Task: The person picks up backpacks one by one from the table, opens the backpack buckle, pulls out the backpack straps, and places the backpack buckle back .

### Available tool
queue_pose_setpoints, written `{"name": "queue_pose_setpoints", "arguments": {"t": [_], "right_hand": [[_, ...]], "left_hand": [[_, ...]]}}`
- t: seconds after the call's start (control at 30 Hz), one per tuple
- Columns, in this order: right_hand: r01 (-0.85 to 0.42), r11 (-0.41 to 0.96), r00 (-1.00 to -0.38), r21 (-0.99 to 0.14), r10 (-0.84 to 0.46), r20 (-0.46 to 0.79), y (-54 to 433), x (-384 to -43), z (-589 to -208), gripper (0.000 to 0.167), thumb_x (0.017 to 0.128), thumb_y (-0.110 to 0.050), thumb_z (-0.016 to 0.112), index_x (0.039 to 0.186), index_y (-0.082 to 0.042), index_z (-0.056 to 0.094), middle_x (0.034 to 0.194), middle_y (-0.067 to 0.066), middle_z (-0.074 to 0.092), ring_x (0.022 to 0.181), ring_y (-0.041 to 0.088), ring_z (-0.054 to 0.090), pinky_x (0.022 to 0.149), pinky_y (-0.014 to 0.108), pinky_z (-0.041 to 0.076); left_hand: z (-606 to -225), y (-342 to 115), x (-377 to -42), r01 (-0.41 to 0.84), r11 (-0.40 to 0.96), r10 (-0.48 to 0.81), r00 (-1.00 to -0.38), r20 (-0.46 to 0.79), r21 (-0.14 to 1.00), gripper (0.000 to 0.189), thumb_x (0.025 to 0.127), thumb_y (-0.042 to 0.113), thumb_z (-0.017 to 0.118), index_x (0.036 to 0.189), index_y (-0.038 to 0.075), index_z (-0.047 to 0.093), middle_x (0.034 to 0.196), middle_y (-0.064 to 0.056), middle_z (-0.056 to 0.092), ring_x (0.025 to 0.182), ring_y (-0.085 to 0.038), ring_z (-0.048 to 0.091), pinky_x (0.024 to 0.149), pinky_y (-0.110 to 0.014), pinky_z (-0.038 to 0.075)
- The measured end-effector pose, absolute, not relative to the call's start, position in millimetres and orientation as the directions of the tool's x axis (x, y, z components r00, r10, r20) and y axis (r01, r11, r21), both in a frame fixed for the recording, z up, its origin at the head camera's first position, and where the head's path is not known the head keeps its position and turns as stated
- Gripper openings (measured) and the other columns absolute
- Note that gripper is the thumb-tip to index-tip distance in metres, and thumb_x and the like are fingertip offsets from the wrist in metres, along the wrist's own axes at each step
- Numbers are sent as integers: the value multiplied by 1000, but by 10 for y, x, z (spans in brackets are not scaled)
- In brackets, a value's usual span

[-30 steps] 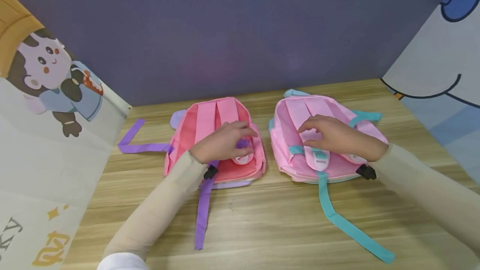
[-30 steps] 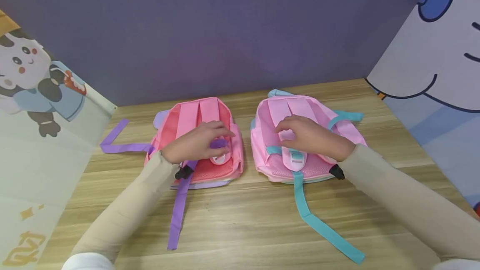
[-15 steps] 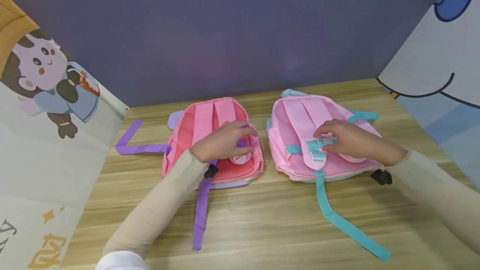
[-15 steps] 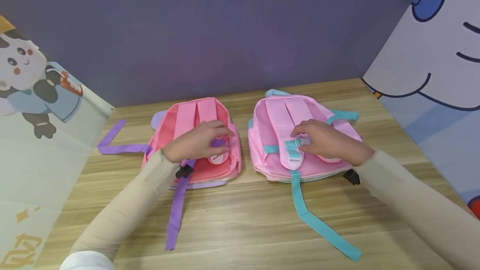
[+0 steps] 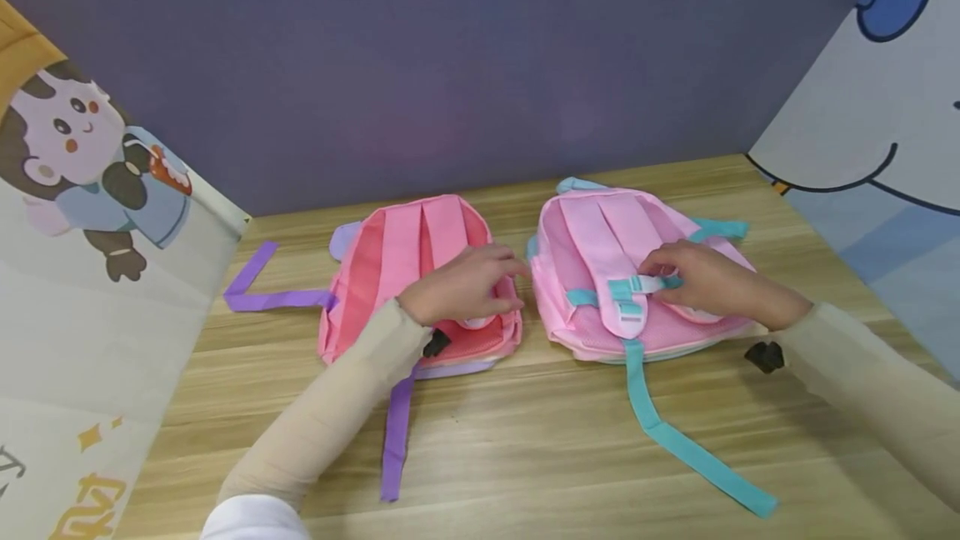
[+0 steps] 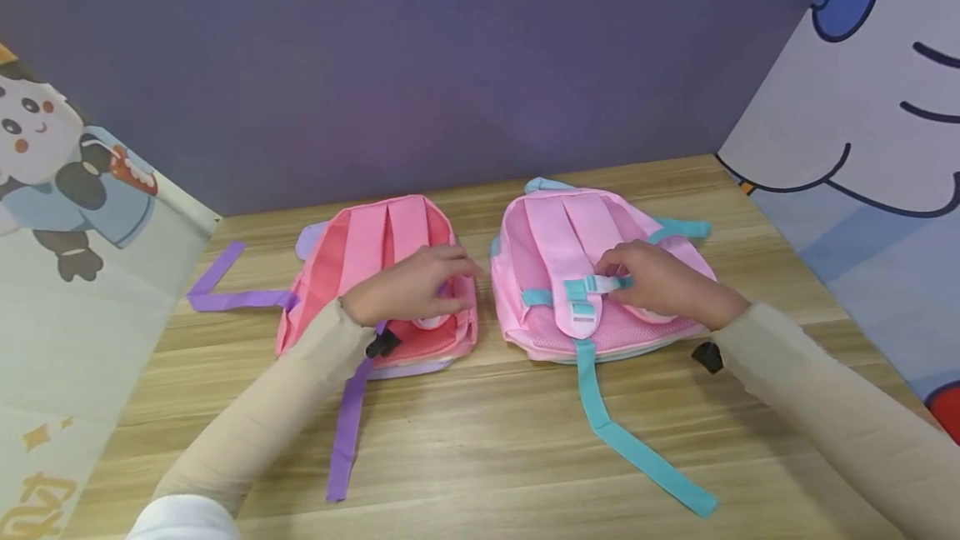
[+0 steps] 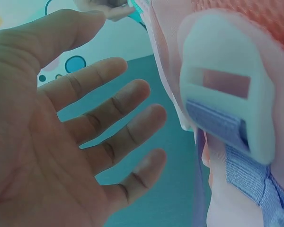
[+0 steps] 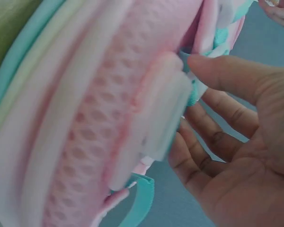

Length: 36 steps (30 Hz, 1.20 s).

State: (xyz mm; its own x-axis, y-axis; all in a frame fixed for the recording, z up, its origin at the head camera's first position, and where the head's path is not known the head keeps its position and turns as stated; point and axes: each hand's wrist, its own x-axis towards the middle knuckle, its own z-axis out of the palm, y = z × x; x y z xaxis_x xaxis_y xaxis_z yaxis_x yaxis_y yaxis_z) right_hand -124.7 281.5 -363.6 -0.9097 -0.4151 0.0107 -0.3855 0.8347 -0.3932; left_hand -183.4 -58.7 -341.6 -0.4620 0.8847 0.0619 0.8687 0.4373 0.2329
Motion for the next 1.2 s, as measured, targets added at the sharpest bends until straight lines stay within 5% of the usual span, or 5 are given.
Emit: {"name": "queue_pose_setpoints", "arguments": {"t": [0.27, 0.57, 1.2], "right_hand": [[-392, 834, -909, -388, -417, 22, 2827, -1276, -3702, 28, 75, -3, 78, 101, -3, 67, 96, 4, 63, 88, 22, 58, 79, 44, 48], [-420, 822, -898, -384, -439, 43, 2733, -1314, -3687, 29, 75, -2, 77, 102, -6, 67, 93, 1, 61, 84, 20, 55, 77, 39, 47], [-547, 729, -832, -411, -528, 171, 2557, -1444, -3733, 29, 76, 0, 76, 103, -7, 68, 94, -1, 61, 80, 17, 55, 70, 36, 47]], "left_hand": [[-3379, -507, -1820, 868, 440, 888, -458, 31, 232, 41, 87, 33, 66, 122, 12, 63, 114, -1, 57, 105, -14, 51, 90, -33, 40], [-3337, -308, -1806, 908, 368, 915, -392, 93, 200, 38, 87, 31, 67, 118, 9, 64, 104, -4, 59, 92, -14, 52, 84, -30, 40], [-3443, 249, -1627, 808, 547, 830, -558, -13, 217, 42, 87, 33, 66, 123, 13, 60, 107, 0, 56, 97, -15, 51, 82, -28, 43]]}}
